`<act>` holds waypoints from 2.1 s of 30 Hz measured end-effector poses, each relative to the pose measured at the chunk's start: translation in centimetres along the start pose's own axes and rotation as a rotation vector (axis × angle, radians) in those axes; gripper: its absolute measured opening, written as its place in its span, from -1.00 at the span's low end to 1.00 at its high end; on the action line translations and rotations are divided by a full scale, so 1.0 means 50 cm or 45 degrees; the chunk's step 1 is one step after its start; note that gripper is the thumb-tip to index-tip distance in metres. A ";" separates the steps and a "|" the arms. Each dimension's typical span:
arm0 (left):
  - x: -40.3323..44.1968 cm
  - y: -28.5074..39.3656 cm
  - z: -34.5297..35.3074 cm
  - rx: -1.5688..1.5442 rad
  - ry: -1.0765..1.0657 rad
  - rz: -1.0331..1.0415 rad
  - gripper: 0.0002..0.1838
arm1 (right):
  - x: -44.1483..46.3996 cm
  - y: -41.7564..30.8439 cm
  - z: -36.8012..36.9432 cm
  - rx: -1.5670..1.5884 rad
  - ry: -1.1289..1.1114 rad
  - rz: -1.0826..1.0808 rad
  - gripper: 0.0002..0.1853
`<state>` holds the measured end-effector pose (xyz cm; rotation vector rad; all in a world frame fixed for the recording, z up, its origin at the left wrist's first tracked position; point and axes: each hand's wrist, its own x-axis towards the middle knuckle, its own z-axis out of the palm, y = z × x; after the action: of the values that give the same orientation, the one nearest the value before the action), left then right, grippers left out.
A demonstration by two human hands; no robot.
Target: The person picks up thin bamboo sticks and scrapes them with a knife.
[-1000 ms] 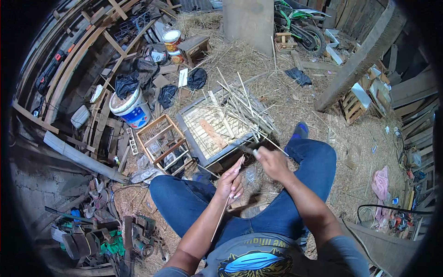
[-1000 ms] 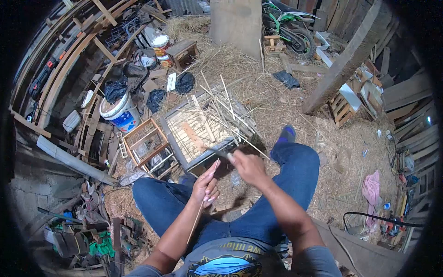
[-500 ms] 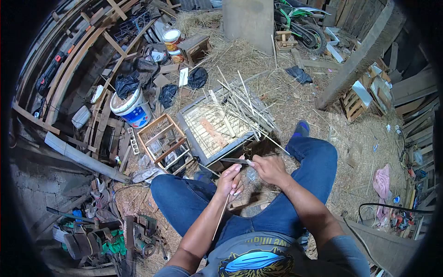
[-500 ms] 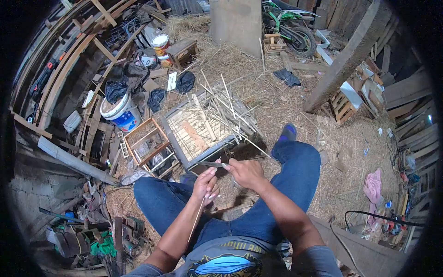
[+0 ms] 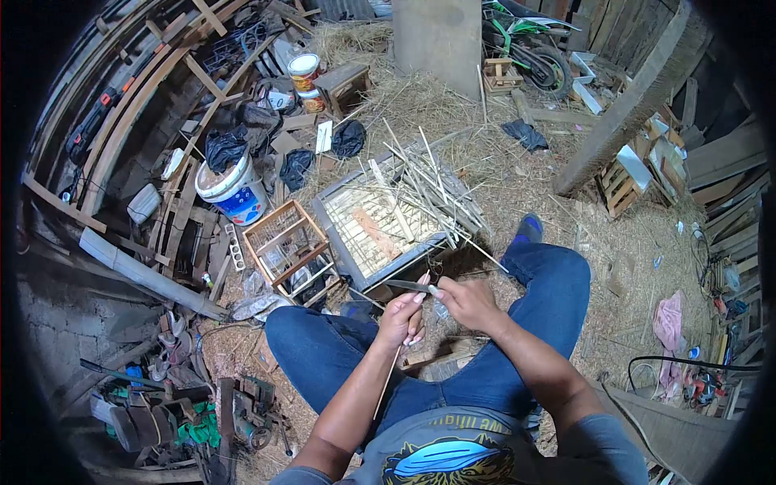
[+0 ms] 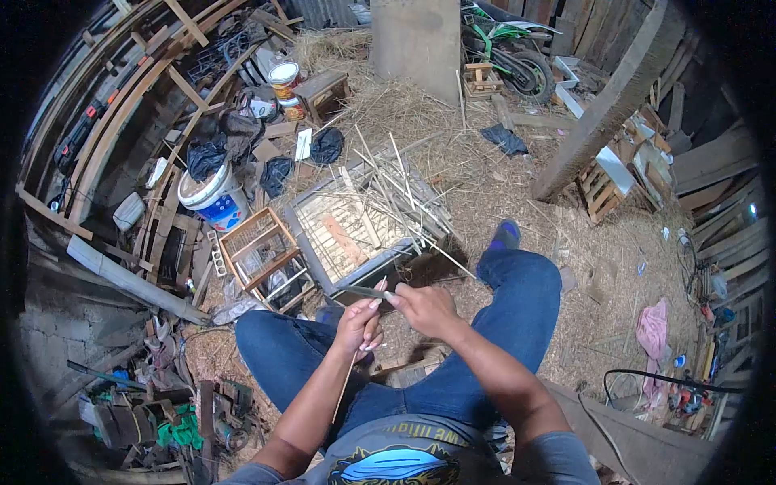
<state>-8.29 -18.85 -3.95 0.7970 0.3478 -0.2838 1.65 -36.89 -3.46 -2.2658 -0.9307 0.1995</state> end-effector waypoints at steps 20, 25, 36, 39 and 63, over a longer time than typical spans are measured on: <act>0.003 -0.012 0.003 0.202 0.049 0.085 -0.47 | 0.015 0.024 -0.027 -0.068 0.067 0.093 -0.58; 0.004 -0.007 -0.006 0.201 0.050 0.054 -0.50 | 0.005 -0.003 -0.005 -0.001 0.030 -0.037 -0.63; -0.005 0.004 0.016 0.018 -0.104 0.070 -0.52 | 0.061 0.042 -0.004 0.503 0.220 0.168 -0.63; -0.003 0.006 0.025 0.102 -0.039 0.019 -0.55 | 0.069 0.026 -0.006 0.990 0.005 0.223 -0.70; -0.037 0.060 0.066 0.458 0.175 0.113 -0.61 | 0.132 -0.010 -0.139 0.494 0.304 0.354 -0.53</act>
<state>-8.16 -19.07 0.87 1.1862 0.3947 -0.2113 8.77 -35.86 2.86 -1.9927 -0.4086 0.2056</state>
